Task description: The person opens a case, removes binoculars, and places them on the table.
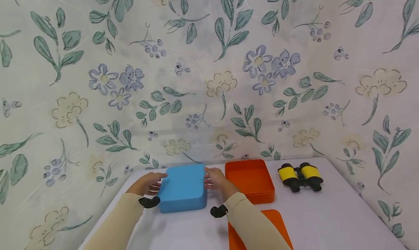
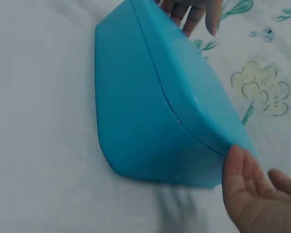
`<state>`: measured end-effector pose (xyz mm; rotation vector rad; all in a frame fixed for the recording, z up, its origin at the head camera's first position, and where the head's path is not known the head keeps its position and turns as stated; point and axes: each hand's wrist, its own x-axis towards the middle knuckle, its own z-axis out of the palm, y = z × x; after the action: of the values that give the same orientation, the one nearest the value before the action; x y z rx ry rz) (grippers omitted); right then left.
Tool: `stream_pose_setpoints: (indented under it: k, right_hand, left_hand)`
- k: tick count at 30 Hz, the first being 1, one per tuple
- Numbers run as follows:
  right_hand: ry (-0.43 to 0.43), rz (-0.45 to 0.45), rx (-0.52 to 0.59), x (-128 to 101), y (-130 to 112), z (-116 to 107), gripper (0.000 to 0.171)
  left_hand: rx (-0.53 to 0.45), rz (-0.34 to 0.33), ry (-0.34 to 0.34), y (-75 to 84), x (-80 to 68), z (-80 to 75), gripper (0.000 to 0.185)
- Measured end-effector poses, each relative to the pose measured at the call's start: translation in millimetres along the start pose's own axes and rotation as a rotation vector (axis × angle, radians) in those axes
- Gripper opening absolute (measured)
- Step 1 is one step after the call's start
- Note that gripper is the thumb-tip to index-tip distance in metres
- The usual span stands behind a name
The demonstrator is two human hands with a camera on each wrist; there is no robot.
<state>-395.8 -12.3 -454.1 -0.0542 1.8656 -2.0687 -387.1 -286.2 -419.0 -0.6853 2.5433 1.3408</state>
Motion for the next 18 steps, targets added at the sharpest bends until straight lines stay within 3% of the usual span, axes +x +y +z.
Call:
stream_pose_setpoints:
  k: [7, 18]
  right_hand:
    - [0.08, 0.083, 0.084, -0.9, 3.1, 2.4, 0.062]
    - [0.057, 0.118, 0.156, -6.6, -1.9, -1.5, 0.062]
  left_hand:
    - [0.023, 0.031, -0.03, 3.4, 3.7, -2.0, 0.063]
    - [-0.051, -0.014, -0.035, 6.7, -2.2, -8.7, 0.065]
